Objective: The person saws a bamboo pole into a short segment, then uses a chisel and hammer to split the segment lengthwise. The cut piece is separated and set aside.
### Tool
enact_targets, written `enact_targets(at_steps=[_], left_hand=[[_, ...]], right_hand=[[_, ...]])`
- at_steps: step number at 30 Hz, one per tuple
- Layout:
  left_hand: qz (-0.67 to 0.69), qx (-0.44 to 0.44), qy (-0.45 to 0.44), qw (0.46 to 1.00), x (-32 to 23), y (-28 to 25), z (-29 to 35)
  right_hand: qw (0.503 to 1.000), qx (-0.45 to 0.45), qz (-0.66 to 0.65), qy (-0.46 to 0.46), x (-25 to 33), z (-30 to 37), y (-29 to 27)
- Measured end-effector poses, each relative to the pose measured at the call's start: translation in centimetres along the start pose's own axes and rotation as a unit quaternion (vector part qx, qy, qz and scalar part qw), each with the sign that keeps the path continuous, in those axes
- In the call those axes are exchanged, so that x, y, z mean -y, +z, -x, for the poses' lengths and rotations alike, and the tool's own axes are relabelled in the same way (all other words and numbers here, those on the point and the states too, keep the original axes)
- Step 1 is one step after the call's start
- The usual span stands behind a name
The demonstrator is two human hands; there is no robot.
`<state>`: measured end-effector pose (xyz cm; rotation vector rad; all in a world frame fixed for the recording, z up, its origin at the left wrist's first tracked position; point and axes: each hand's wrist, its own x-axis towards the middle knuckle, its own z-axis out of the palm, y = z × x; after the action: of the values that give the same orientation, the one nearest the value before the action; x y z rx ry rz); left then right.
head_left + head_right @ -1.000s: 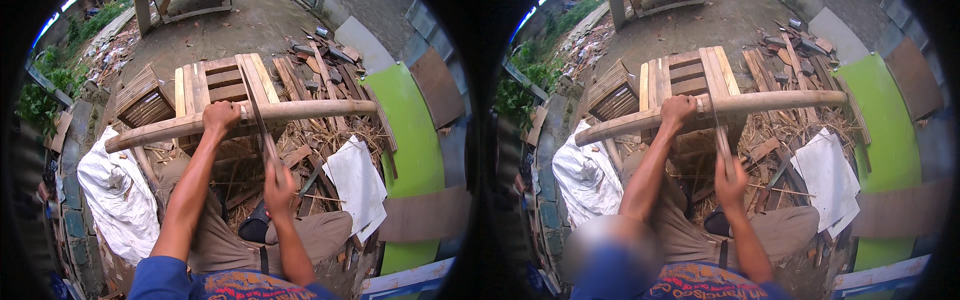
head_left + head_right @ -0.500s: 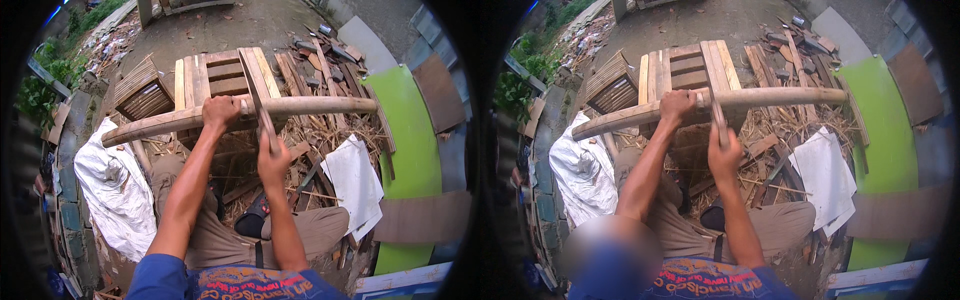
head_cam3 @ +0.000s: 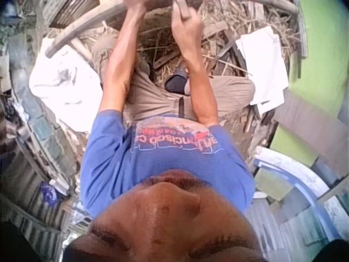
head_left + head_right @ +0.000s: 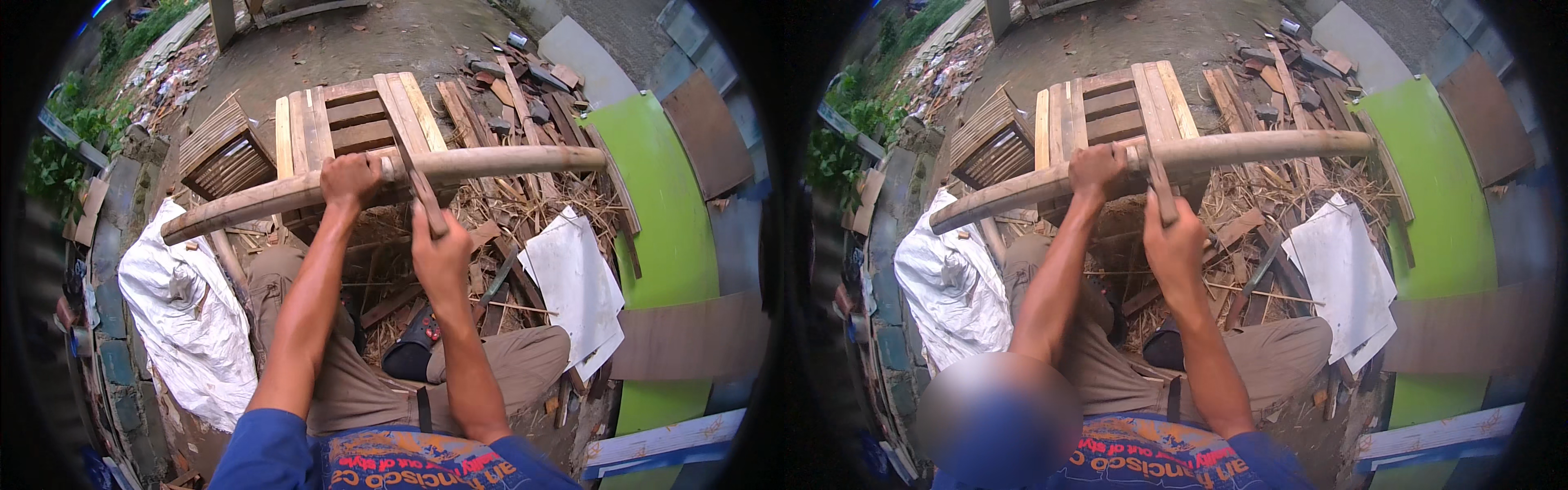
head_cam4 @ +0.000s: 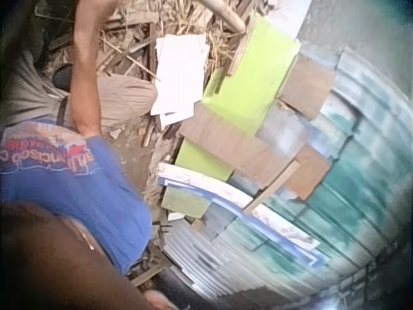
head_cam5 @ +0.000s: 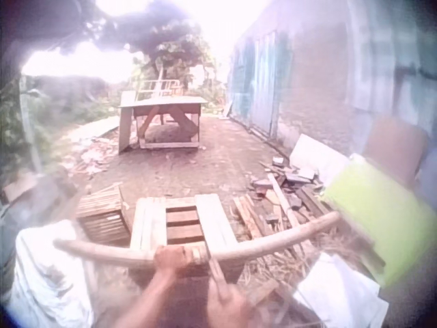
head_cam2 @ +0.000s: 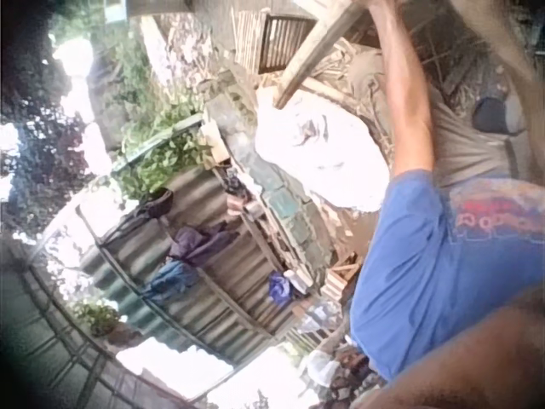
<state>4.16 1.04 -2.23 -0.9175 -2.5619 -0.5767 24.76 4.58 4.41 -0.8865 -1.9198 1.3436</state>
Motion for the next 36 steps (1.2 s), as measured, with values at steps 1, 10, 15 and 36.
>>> enact_targets(at_steps=[1, 10, 15, 36], left_hand=[[-0.004, 0.014, -0.012, 1.000, 0.2, -0.2, -0.4], [-0.001, -0.065, 0.033, 0.997, 2.3, 0.9, 0.7], [0.007, -0.119, 0.036, 0.992, 0.8, 1.7, 1.1], [-0.019, 0.012, -0.001, 1.000, 0.5, 0.0, -0.4]], right_hand=[[1.000, 0.000, 0.008, -0.010, -0.2, 0.4, 0.0], [0.998, 0.001, -0.048, 0.033, 0.1, 9.7, -3.6], [0.996, -0.057, 0.026, -0.064, -1.8, -2.6, 4.0], [0.992, -0.049, -0.095, -0.068, -7.4, 7.9, -1.9]])
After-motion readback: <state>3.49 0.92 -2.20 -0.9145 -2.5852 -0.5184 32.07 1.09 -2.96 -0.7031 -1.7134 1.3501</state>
